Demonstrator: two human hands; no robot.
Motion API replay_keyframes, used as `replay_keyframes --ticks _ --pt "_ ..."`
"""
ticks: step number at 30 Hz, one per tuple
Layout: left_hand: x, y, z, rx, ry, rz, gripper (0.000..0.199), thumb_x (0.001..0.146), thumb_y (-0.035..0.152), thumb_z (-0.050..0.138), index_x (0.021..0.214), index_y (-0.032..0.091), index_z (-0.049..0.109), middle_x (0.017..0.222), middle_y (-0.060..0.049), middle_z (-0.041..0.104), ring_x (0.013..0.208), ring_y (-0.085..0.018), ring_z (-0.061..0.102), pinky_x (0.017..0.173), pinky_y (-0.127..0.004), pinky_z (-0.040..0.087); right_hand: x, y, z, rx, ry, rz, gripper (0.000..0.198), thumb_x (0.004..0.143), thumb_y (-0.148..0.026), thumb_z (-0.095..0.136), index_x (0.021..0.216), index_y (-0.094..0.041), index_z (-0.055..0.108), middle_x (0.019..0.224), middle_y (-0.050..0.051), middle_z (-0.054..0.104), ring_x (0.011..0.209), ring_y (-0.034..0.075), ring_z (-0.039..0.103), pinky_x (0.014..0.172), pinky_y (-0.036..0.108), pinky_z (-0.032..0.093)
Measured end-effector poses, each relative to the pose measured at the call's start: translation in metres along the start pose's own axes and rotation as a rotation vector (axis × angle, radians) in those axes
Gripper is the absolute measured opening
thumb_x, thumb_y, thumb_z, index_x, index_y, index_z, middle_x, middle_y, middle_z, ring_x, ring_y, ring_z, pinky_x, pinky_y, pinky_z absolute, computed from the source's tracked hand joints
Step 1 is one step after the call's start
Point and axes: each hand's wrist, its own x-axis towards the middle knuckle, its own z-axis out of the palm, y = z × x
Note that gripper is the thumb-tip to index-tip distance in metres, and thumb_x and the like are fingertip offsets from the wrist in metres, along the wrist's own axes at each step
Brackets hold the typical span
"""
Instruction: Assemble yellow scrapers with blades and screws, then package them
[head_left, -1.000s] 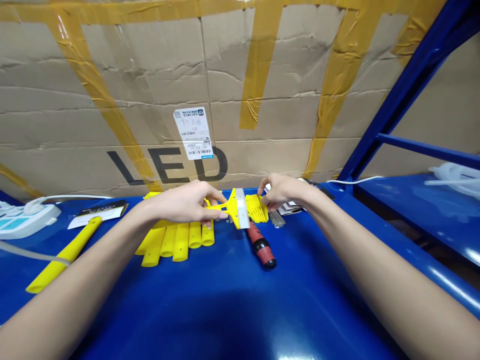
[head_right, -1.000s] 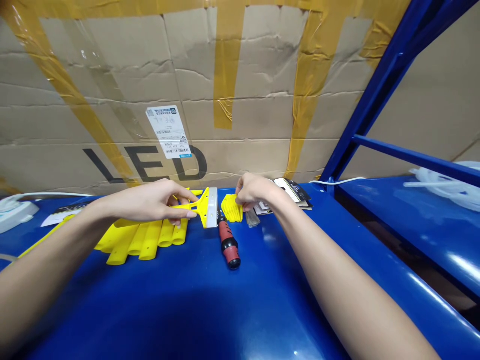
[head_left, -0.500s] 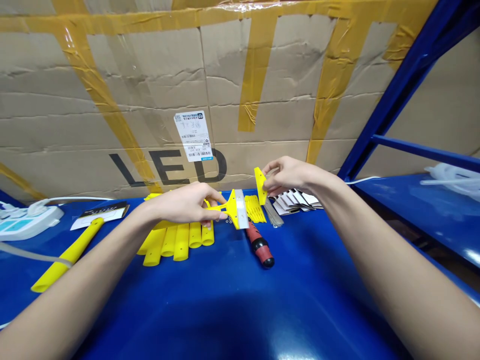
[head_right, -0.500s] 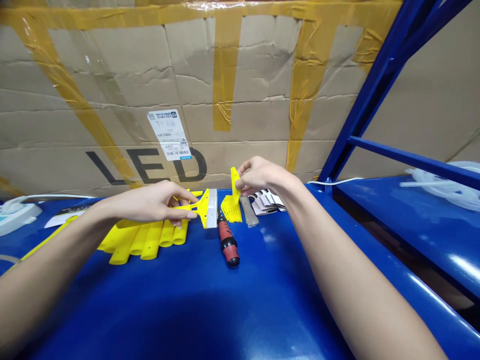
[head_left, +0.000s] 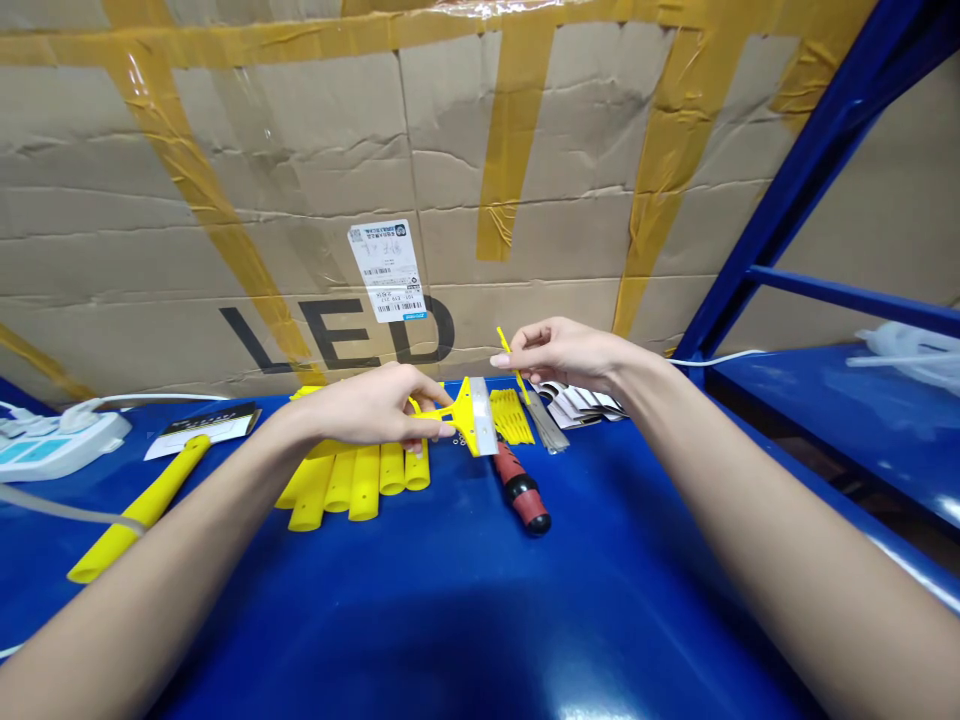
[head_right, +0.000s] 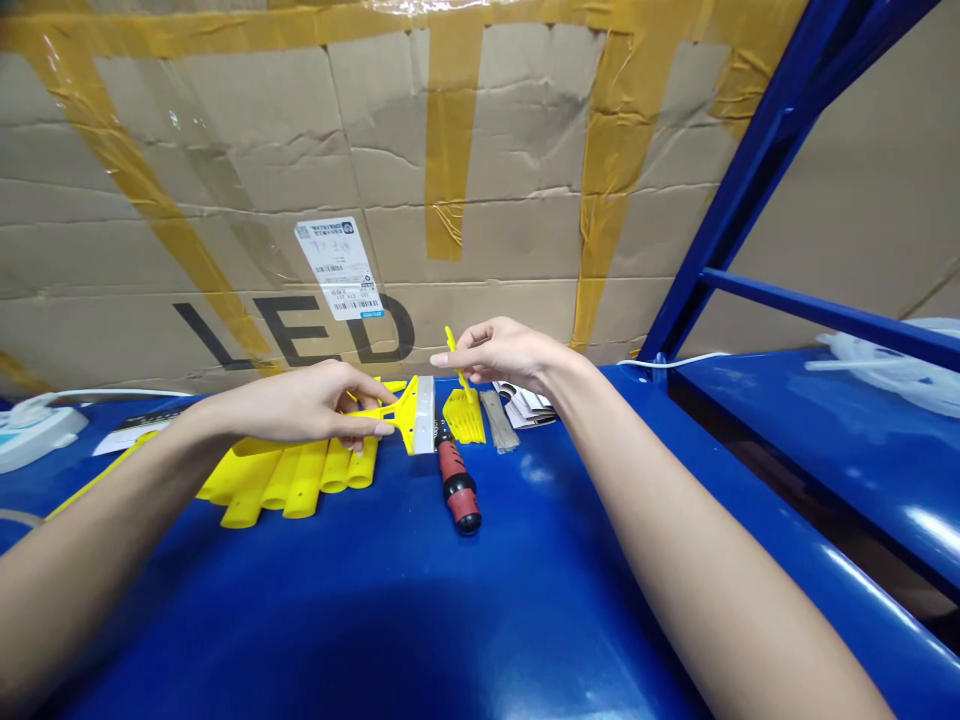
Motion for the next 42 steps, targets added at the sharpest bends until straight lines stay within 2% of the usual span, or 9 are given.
replay_keyframes --ticks 3,5,7,9,14,24,33,38,42 --pt "0.000 -0.001 0.000 0.004 0.004 -0.010 0.052 0.087 0.062 0.058 0.115 0.019 0.070 0.078 -0.005 0.077 0.071 -0.020 0.070 0.060 -0.026 0.044 0.001 0.000 0.001 0.141 -0.031 -0.009 0.023 0.079 -0.023 0.080 0.068 -0.015 0.061 0.067 -0.002 0.061 0.060 0.005 0.055 0.062 0.015 0.048" --pt "0.000 -0.002 0.000 0.008 0.006 -0.012 0.053 0.087 0.063 0.058 0.114 0.019 0.070 0.077 -0.005 0.077 0.070 -0.020 0.069 0.059 -0.026 0.043 0.001 0.000 0.002 0.200 -0.001 0.014 0.013 0.079 -0.014 0.078 0.081 -0.016 0.065 0.071 -0.002 0.065 0.061 0.005 0.057 0.063 0.015 0.048" --pt "0.001 -0.003 0.000 0.009 0.004 -0.008 0.053 0.087 0.063 0.058 0.113 0.019 0.070 0.078 -0.005 0.077 0.069 -0.019 0.069 0.059 -0.025 0.043 0.002 0.000 0.002 0.194 0.049 0.050 0.026 0.077 -0.011 0.079 0.098 -0.020 0.067 0.072 -0.003 0.067 0.056 0.005 0.055 0.056 0.015 0.046" --pt "0.002 -0.004 0.000 0.005 -0.001 -0.007 0.054 0.088 0.062 0.058 0.116 0.018 0.070 0.078 -0.005 0.077 0.069 -0.019 0.069 0.059 -0.025 0.043 0.003 0.002 0.002 0.161 0.043 0.082 0.033 0.075 -0.013 0.081 0.104 -0.021 0.068 0.075 -0.002 0.069 0.056 0.005 0.055 0.054 0.015 0.046" --pt "0.003 -0.005 0.001 -0.013 -0.002 -0.022 0.058 0.087 0.060 0.060 0.126 0.018 0.065 0.079 -0.005 0.078 0.072 -0.020 0.072 0.062 -0.026 0.045 0.007 0.009 0.002 0.075 -0.110 0.117 0.014 0.076 -0.021 0.082 0.081 -0.015 0.071 0.078 0.002 0.071 0.067 0.007 0.063 0.061 0.013 0.051" --pt "0.002 -0.005 0.001 0.003 0.025 -0.076 0.058 0.085 0.056 0.064 0.127 0.017 0.065 0.091 -0.007 0.079 0.077 -0.022 0.072 0.065 -0.027 0.046 0.013 0.022 0.007 0.106 -0.154 0.179 0.033 0.067 -0.017 0.088 0.087 -0.020 0.062 0.068 -0.001 0.072 0.060 0.008 0.066 0.060 0.016 0.054" --pt "0.000 -0.006 -0.001 -0.069 0.025 0.031 0.045 0.089 0.055 0.060 0.115 0.019 0.067 0.081 -0.005 0.077 0.075 -0.020 0.071 0.066 -0.026 0.048 0.012 0.016 0.027 0.115 -0.136 0.217 0.039 0.065 -0.019 0.091 0.083 -0.017 0.056 0.064 -0.001 0.070 0.053 0.006 0.063 0.053 0.012 0.052" --pt "0.000 -0.003 0.000 -0.060 0.057 -0.006 0.043 0.089 0.052 0.061 0.115 0.018 0.067 0.078 -0.005 0.076 0.074 -0.021 0.071 0.065 -0.027 0.048 0.009 0.011 0.035 0.134 -0.114 0.280 0.038 0.072 -0.020 0.088 0.097 -0.016 0.059 0.078 0.003 0.075 0.060 0.009 0.069 0.062 0.016 0.060" --pt "0.000 0.001 0.000 -0.058 0.073 -0.022 0.042 0.089 0.048 0.062 0.117 0.018 0.066 0.077 -0.005 0.077 0.074 -0.021 0.072 0.065 -0.026 0.049 0.011 0.014 0.038 0.135 -0.100 0.248 0.028 0.080 -0.021 0.082 0.093 -0.017 0.058 0.071 0.001 0.072 0.054 0.008 0.066 0.058 0.016 0.059"
